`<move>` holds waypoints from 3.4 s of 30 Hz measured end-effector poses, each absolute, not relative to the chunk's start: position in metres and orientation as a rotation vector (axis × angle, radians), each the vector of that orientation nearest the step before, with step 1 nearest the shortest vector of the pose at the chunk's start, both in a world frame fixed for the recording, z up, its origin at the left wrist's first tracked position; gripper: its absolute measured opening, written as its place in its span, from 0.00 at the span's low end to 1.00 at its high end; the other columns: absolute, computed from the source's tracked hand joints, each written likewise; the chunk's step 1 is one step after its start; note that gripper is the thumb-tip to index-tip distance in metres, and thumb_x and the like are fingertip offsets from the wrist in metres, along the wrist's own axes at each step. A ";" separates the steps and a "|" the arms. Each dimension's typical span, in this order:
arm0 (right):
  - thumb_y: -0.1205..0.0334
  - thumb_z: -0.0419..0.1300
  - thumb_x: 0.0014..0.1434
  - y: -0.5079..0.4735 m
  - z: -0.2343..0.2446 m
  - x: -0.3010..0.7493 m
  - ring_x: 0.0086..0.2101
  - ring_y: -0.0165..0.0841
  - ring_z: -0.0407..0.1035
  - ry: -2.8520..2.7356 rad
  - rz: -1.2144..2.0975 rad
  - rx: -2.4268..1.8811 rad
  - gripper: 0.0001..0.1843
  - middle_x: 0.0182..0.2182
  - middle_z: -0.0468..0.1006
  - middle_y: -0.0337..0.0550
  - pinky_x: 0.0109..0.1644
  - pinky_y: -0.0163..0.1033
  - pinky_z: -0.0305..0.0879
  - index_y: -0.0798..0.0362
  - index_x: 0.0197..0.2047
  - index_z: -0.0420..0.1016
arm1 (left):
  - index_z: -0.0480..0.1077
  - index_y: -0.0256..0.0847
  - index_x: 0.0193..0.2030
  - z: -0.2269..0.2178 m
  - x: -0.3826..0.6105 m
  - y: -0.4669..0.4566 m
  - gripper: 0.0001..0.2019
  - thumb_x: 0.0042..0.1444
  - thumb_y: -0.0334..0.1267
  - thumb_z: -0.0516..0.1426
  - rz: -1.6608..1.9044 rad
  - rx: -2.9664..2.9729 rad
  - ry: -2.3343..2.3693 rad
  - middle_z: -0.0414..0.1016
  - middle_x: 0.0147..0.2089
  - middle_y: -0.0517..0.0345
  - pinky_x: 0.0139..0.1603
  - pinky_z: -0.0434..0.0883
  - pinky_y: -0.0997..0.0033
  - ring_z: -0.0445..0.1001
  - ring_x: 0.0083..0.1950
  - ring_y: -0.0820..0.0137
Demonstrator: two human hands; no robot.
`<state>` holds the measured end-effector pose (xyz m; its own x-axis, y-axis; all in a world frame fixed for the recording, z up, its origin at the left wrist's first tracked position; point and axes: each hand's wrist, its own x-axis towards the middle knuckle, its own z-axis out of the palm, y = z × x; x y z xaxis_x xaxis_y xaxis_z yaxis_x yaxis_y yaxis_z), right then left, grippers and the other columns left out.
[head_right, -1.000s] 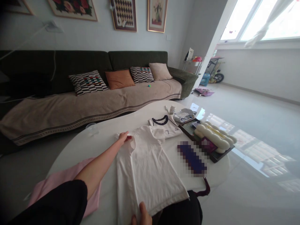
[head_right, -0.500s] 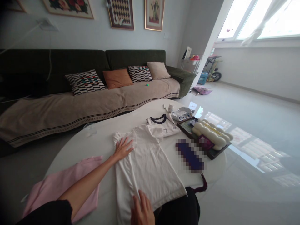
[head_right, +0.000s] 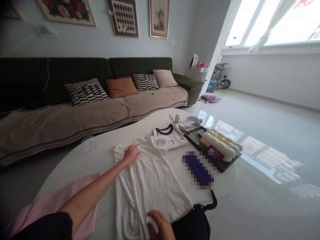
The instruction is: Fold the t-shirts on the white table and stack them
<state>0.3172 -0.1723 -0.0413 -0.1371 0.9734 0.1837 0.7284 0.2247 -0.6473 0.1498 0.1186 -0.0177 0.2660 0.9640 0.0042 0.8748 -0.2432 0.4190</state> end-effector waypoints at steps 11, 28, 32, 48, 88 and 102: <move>0.59 0.46 0.57 -0.123 -0.060 0.408 0.36 0.39 0.67 -1.532 0.133 -2.096 0.13 0.35 0.73 0.47 0.42 0.44 0.63 0.51 0.41 0.68 | 0.63 0.39 0.53 -0.016 0.275 0.205 0.24 0.47 0.27 0.54 0.504 2.109 1.367 0.63 0.58 0.51 0.58 0.57 0.70 0.61 0.58 0.65; 0.72 0.48 0.51 -0.155 -0.041 0.337 0.27 0.32 0.65 -2.078 0.005 -1.579 0.10 0.25 0.68 0.38 0.30 0.34 0.59 0.49 0.33 0.64 | 0.64 0.39 0.27 0.022 0.122 0.205 0.04 0.43 0.31 0.56 0.696 1.166 1.264 0.68 0.25 0.62 0.35 0.71 0.71 0.71 0.28 0.74; 0.68 0.53 0.46 -0.162 -0.083 0.310 0.24 0.32 0.64 -2.141 -0.080 -1.448 0.09 0.23 0.68 0.37 0.28 0.34 0.57 0.48 0.33 0.64 | 0.63 0.39 0.28 -0.002 0.081 0.176 0.10 0.46 0.43 0.57 0.716 1.067 1.386 0.69 0.27 0.59 0.28 0.69 0.72 0.70 0.26 0.72; 0.64 0.57 0.48 -0.170 -0.072 0.328 0.27 0.31 0.67 -2.426 0.108 -1.359 0.16 0.26 0.71 0.34 0.31 0.34 0.61 0.46 0.43 0.65 | 0.72 0.40 0.35 -0.006 0.079 0.170 0.15 0.38 0.24 0.53 0.564 1.831 1.574 0.71 0.45 0.53 0.50 0.63 0.69 0.66 0.50 0.63; 0.53 0.46 0.60 -0.143 -0.053 0.293 0.60 0.43 0.42 -2.151 0.260 -1.815 0.29 0.62 0.47 0.35 0.57 0.59 0.47 0.36 0.62 0.41 | 0.46 0.48 0.64 -0.034 0.147 0.062 0.28 0.58 0.53 0.43 0.131 2.512 1.419 0.42 0.67 0.52 0.61 0.41 0.46 0.38 0.67 0.60; 0.50 0.51 0.53 -0.177 -0.053 0.345 0.36 0.37 0.68 -1.349 0.455 -1.821 0.16 0.34 0.73 0.47 0.42 0.42 0.64 0.53 0.38 0.68 | 0.37 0.54 0.65 -0.027 0.101 -0.173 0.44 0.46 0.45 0.59 -0.067 2.430 1.106 0.34 0.68 0.54 0.62 0.44 0.46 0.36 0.67 0.56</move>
<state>0.3449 -0.1771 -0.0535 0.3647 0.9153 0.1706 0.6246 -0.1046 -0.7739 0.1006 -0.1733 -0.0274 0.6744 0.7013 -0.2310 0.7240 -0.5667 0.3933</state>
